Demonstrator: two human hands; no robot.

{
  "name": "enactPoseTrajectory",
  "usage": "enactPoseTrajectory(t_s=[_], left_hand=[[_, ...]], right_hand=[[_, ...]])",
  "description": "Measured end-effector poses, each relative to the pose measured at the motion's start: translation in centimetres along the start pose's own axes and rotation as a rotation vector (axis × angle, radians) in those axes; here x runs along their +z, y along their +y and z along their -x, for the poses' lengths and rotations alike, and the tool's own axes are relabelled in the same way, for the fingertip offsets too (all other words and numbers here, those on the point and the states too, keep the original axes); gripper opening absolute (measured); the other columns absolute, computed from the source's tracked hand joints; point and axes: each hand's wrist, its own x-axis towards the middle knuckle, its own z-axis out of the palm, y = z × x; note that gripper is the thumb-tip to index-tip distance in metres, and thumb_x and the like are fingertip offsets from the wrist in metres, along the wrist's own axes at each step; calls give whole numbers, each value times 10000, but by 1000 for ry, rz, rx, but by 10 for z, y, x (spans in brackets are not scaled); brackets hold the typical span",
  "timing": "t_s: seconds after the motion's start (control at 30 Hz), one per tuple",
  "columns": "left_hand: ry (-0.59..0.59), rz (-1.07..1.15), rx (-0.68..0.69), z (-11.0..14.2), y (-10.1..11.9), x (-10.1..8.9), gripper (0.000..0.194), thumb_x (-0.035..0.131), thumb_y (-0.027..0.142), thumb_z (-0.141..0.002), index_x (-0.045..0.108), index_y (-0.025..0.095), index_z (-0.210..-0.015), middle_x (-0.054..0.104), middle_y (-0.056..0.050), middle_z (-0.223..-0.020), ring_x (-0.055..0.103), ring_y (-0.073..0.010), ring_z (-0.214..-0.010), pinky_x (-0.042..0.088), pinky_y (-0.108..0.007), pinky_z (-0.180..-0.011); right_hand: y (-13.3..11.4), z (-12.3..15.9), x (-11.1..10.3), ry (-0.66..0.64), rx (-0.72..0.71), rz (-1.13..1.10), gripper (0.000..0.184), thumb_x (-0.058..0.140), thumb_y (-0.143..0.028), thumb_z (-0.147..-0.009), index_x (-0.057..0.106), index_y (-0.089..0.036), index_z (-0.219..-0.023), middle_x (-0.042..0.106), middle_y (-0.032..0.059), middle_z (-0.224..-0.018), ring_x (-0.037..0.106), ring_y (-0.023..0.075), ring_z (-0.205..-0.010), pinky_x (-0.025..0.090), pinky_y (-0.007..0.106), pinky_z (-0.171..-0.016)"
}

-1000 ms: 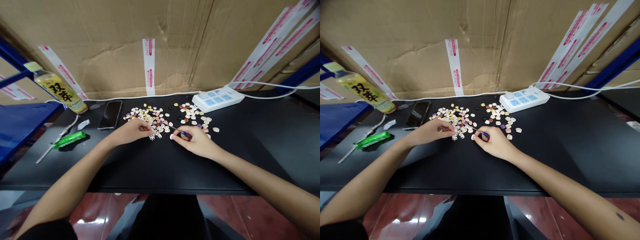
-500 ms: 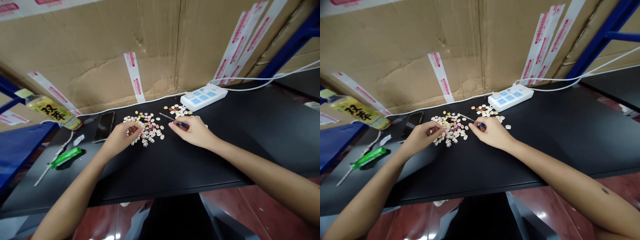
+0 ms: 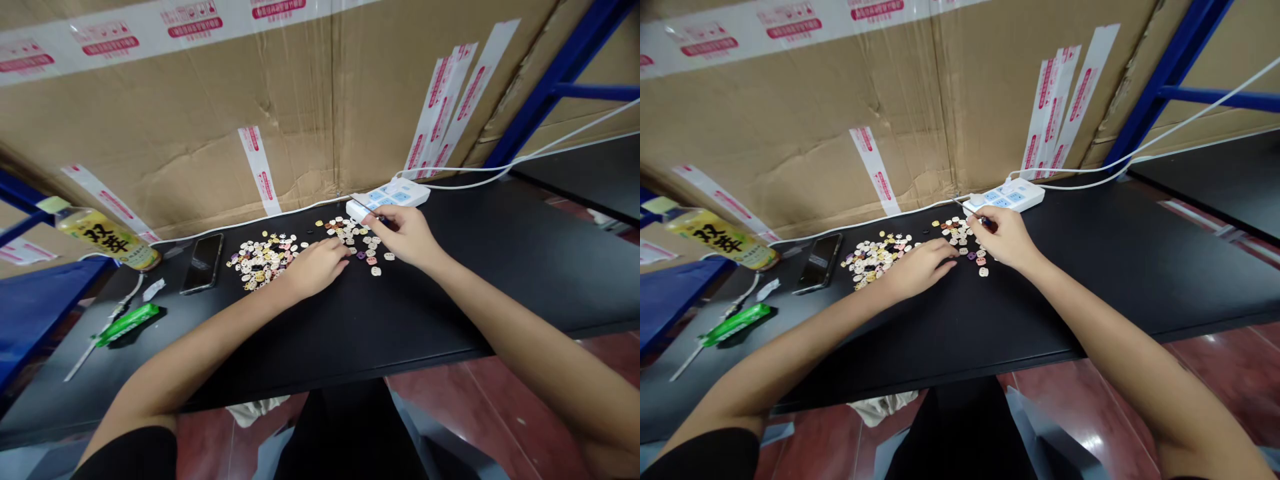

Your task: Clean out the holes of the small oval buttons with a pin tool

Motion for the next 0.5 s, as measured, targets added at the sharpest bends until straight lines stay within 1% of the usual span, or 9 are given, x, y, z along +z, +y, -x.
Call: enactPoseTrajectory(t_s=[0.07, 0.13, 0.23, 0.3, 0.37, 0.43, 0.5], left_hand=[[4, -3, 4, -17, -2, 6, 271, 453, 185, -974, 654, 83, -1125, 643, -149, -1098, 615, -262, -1082, 479, -396, -974], [-3, 7, -6, -29, -4, 12, 248, 487, 177, -958, 669, 70, -1088, 642, -159, -1082, 625, -261, -1060, 485, -387, -967], [-3, 13, -17, -36, -7, 18, 212, 517, 179, -943, 683, 84, -1034, 655, -152, -1045, 647, -253, -997, 507, -387, -922], [6, 10, -19, -33, -5, 18, 207, 507, 187, -950, 683, 98, -1013, 664, -143, -1016, 653, -250, -972, 515, -392, -897], [7, 0, -14, -25, -2, 17, 206, 504, 200, -954, 674, 98, -1009, 669, -143, -999, 651, -256, -971, 511, -406, -898], [7, -4, 1, -13, 3, 14, 206, 496, 209, -960, 658, 93, -1015, 671, -143, -984, 646, -261, -972, 504, -420, -904], [29, 47, 16, 2, 6, 11, 197, 486, 219, -967, 639, 111, -1028, 671, -127, -979, 645, -241, -948, 510, -403, -885]], right_hand=[[0, 1, 1, -10, -10, 4, 268, 578, -401, -883, 660, -170, -775, 518, -14, -612, 416, 119, -561, 312, 293, -564], [0, 1, 0, -12, -19, 10, 258, 579, -392, -881, 650, -173, -766, 523, -14, -618, 420, 117, -563, 317, 290, -569], [-1, 1, 0, -19, -27, 4, 253, 571, -382, -884, 639, -176, -755, 512, -17, -614, 415, 115, -562, 316, 287, -567], [-2, 2, 0, -39, -32, -5, 251, 569, -373, -885, 638, -174, -749, 505, -18, -611, 412, 113, -560, 314, 287, -564], [-4, 3, 1, -75, -26, -29, 250, 570, -372, -886, 642, -174, -753, 507, -17, -615, 416, 114, -561, 312, 287, -561], [-6, 5, 4, -121, 9, -90, 257, 566, -388, -891, 652, -176, -776, 524, -13, -630, 426, 118, -563, 314, 285, -555], [-9, 8, 7, -165, 50, -165, 273, 570, -411, -889, 665, -173, -795, 540, -8, -642, 433, 120, -564, 322, 283, -550]])
